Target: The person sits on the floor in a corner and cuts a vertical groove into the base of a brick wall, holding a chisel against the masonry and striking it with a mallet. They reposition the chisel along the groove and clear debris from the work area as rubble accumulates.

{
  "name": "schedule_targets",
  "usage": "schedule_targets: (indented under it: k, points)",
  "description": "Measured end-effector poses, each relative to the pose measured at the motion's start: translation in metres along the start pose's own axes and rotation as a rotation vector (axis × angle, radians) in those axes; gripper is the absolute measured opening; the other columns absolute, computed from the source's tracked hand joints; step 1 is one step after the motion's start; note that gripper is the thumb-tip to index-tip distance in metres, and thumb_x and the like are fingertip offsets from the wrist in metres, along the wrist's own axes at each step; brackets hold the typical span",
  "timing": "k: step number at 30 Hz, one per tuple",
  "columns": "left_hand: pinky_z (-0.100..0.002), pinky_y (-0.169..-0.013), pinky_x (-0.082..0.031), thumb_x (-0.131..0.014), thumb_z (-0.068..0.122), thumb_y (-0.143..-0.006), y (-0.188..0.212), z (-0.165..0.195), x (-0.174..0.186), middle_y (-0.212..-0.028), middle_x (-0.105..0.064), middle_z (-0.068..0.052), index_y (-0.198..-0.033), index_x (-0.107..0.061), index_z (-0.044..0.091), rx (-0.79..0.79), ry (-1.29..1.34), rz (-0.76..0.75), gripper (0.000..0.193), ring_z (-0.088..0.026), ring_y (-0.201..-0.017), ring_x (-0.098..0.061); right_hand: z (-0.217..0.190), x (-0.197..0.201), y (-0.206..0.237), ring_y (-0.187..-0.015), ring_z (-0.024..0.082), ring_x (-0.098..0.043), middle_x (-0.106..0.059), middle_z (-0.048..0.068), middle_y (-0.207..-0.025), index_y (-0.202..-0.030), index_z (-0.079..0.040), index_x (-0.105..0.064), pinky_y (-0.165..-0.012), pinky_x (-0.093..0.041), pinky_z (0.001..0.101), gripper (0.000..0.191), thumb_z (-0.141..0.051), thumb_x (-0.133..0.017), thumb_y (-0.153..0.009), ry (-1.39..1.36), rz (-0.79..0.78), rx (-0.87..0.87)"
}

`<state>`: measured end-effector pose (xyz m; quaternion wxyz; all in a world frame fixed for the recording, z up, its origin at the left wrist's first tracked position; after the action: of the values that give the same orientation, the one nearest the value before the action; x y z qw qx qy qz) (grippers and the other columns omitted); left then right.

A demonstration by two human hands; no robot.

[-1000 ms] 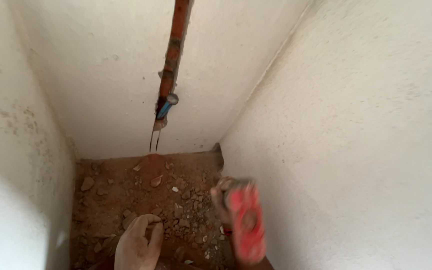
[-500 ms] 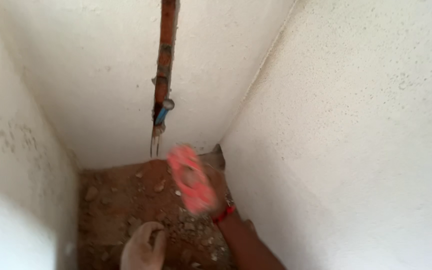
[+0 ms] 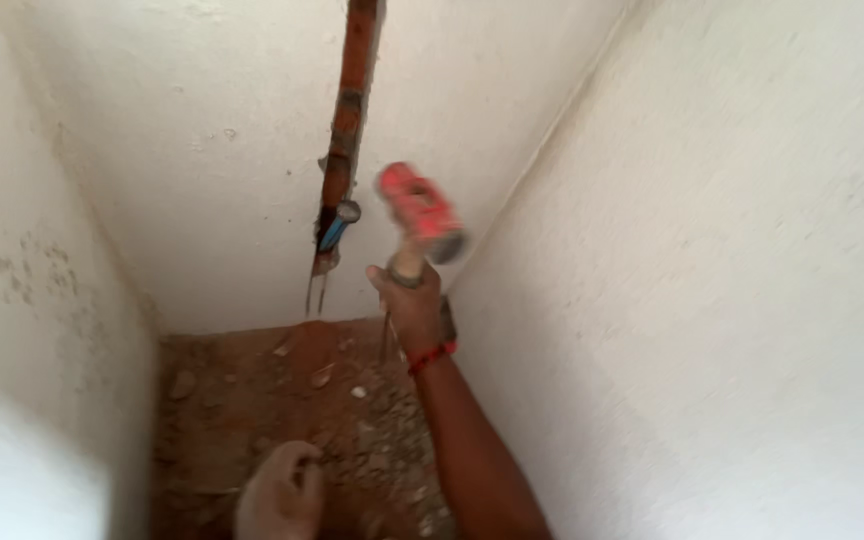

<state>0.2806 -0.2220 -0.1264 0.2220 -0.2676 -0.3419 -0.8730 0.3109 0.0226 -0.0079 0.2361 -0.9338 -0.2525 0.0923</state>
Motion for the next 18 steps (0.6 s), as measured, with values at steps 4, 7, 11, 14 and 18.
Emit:
schedule_targets:
  k: [4,7,11,14,18]
  points:
    - [-0.039,-0.095,-0.053,-0.056,0.042,-0.103,0.005,0.002,-0.001,-0.118,-0.067,-0.002,-0.126,-0.065,0.022,0.061,-0.030,-0.142,0.031,-0.021,-0.106,-0.065,-0.014,0.057,0.040,-0.061,0.008,-0.056,-0.057,-0.002,-0.075,-0.091,-0.011,-0.055,-0.050,-0.046,0.0256,0.026,0.002,-0.077,-0.089,-0.229,0.149,0.006]
    - [-0.040,-0.090,-0.060,-0.053,0.040,-0.102,0.020,0.003,-0.001,-0.114,-0.068,-0.003,-0.125,-0.066,0.020,0.076,0.070,-0.165,0.033,-0.024,-0.097,-0.071,-0.037,0.103,0.090,-0.070,0.010,-0.064,-0.068,0.004,-0.085,-0.103,-0.009,-0.065,-0.055,-0.054,0.0251,0.012,-0.001,-0.071,-0.096,-0.068,0.024,0.373]
    - [-0.038,-0.090,-0.060,-0.055,0.039,-0.099,0.029,0.004,-0.003,-0.112,-0.068,-0.002,-0.123,-0.066,0.020,0.027,0.069,-0.098,0.032,-0.020,-0.099,-0.069,-0.041,0.099,0.124,-0.092,0.014,-0.067,-0.074,0.005,-0.108,-0.128,-0.010,-0.070,-0.092,-0.059,0.0421,0.028,-0.008,-0.070,-0.100,-0.268,-0.196,0.679]
    - [-0.040,-0.090,-0.060,-0.055,0.034,-0.099,0.019,0.002,-0.005,-0.109,-0.067,-0.003,-0.122,-0.066,0.019,-0.001,0.101,-0.058,0.030,-0.022,-0.097,-0.070,-0.023,0.044,0.089,-0.086,0.007,-0.065,-0.074,-0.001,-0.102,-0.123,-0.007,-0.067,-0.096,-0.056,0.0472,0.026,-0.004,-0.073,-0.098,-0.037,-0.158,0.637]
    - [-0.039,-0.094,-0.056,-0.056,0.029,-0.100,0.002,0.001,-0.004,-0.107,-0.070,-0.007,-0.117,-0.068,0.016,0.007,0.074,-0.051,0.024,-0.024,-0.100,-0.069,-0.001,-0.016,-0.003,-0.075,0.018,-0.061,-0.070,0.007,-0.081,-0.086,0.001,-0.068,-0.065,-0.053,0.0356,0.024,-0.018,-0.083,-0.089,0.426,-0.075,-0.153]
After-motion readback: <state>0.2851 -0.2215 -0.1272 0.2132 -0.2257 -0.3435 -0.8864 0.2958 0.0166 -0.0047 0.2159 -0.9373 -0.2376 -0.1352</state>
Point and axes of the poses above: each hand's wrist, its own y-axis away from the middle knuckle, its own x-axis out of the back of the hand, z = x × y, the point moved 2 cm from there along -y, towards the middle knuckle
